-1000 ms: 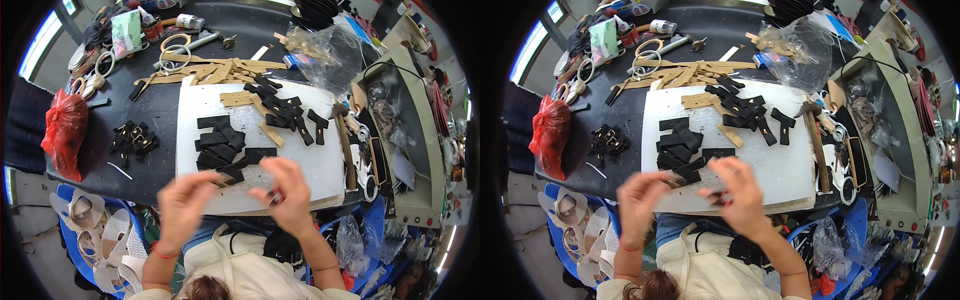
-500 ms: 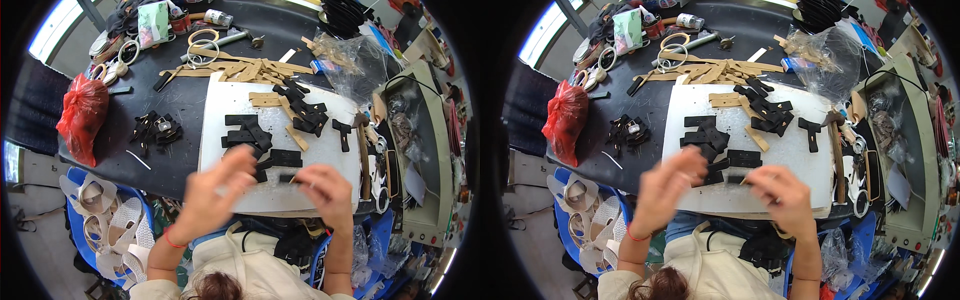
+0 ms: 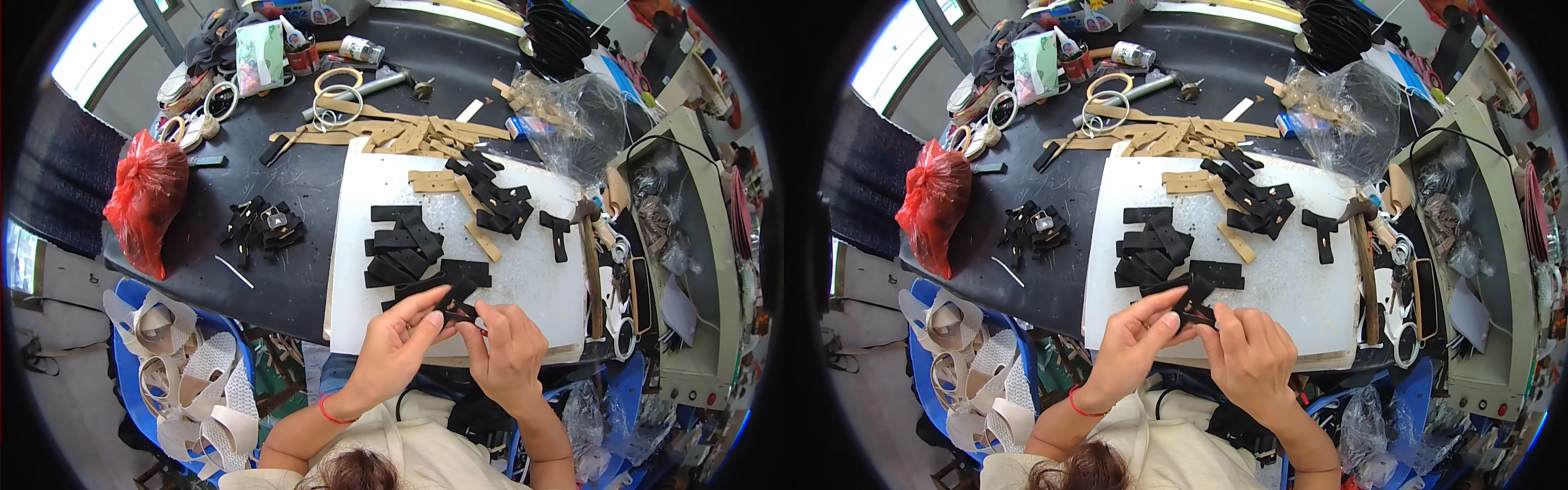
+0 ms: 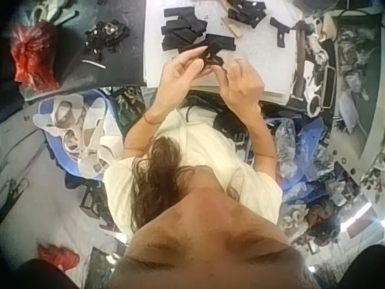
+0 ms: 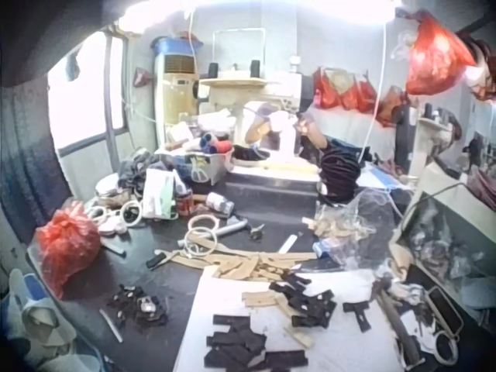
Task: The person sits at a cluttered workbench and repeatedly picks up small black leather straps and metal buckles. Using a red-handled knife, they insert the metal prongs of the buckles into the leather straps one by one. The finished buckled straps are placed on a white cutting board on the table.
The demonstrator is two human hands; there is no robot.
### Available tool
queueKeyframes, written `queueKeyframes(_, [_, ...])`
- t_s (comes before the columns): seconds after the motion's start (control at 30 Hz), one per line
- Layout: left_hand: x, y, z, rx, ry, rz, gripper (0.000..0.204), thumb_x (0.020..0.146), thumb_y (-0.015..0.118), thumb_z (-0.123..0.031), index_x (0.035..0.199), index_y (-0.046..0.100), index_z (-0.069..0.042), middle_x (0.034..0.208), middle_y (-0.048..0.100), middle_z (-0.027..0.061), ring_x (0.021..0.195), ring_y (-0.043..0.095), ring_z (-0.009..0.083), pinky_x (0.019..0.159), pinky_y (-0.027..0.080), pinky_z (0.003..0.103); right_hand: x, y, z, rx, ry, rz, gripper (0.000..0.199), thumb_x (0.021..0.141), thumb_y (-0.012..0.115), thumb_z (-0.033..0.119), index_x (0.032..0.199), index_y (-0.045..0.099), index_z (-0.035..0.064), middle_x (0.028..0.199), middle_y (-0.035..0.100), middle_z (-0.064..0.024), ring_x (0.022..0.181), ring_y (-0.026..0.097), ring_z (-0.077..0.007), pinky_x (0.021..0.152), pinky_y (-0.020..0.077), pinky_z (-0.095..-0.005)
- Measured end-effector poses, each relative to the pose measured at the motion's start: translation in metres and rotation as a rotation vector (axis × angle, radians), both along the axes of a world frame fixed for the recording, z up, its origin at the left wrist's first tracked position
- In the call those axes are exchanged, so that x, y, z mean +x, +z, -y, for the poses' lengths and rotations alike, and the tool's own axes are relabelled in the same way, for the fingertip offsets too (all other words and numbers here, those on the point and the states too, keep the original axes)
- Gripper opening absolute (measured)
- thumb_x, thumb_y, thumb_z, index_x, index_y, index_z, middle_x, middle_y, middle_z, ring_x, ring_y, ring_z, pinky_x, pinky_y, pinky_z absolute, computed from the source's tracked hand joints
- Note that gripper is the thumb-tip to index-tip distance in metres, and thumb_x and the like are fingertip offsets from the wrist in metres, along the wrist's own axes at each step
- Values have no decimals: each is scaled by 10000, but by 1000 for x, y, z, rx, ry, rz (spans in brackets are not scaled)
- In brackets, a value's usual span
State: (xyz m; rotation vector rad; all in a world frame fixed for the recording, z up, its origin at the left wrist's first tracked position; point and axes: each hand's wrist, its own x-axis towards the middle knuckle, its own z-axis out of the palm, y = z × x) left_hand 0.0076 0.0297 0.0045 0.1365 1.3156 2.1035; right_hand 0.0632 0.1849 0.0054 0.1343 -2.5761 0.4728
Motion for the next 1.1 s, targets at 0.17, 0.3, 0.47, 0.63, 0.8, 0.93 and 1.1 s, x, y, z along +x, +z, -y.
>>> queueKeyframes(0.17, [-1, 3, 1, -73, -27, -35, 334, 944, 439, -15, 1259, 435, 95, 1149, 574, 168, 1033, 588, 202, 931, 499, 326, -3, -5, 1, 93, -19, -50, 283, 778, 702, 216, 976, 613, 35, 728, 547, -40, 570, 527, -185, 449, 391, -295])
queueKeyframes(0.3, [3, 1, 4, -26, 5, -77, 339, 942, 444, -9, 1258, 422, 113, 1143, 570, 182, 1040, 586, 204, 917, 509, 304, 6, -12, 4, 29, 8, 47, 218, 821, 661, 159, 969, 599, 12, 713, 563, -81, 539, 540, -214, 441, 401, -306])
queueKeyframes(0.47, [2, -5, 8, -144, 9, -180, 327, 930, 470, -7, 1243, 457, 90, 1139, 583, 154, 1023, 601, 191, 878, 510, 276, 2, -3, 7, -319, -8, 139, 233, 812, 690, 195, 924, 613, 6, 668, 561, -44, 506, 510, -160, 460, 414, -262])
queueKeyframes(0.63, [0, 2, 10, -247, -22, -278, 266, 885, 573, -31, 1131, 527, 57, 1115, 598, 126, 1005, 600, 162, 870, 480, 273, -14, 19, 5, -671, 75, 214, 223, 826, 684, 166, 975, 590, 30, 685, 580, -5, 514, 430, -41, 456, 329, -191])
queueKeyframes(0.8, [6, -4, -5, 130, 206, -233, 154, 862, 532, 28, 1013, 509, 9, 1180, 560, 168, 1067, 553, 193, 970, 419, 352, -4, 19, 32, -1547, 72, 406, 196, 911, 584, 169, 1010, 490, 28, 688, 525, -8, 533, 452, -38, 481, 378, -185])
queueKeyframes(0.93, [1, 2, 7, 187, 194, -59, 153, 907, 472, -32, 1051, 452, 15, 1115, 581, 217, 1027, 591, 267, 928, 480, 409, 13, 1, 33, -1478, 109, 516, 223, 921, 565, 186, 1049, 472, 30, 726, 525, -16, 579, 489, -66, 496, 392, -228])
queueKeyframes(1.1, [-15, 8, 19, -10, 51, 132, 308, 960, 449, -129, 1209, 468, 51, 1087, 593, 203, 952, 638, 240, 819, 551, 335, 2, 8, 11, -352, 48, 43, 278, 851, 628, 108, 1081, 492, 33, 802, 550, -102, 636, 526, -135, 494, 382, -247])
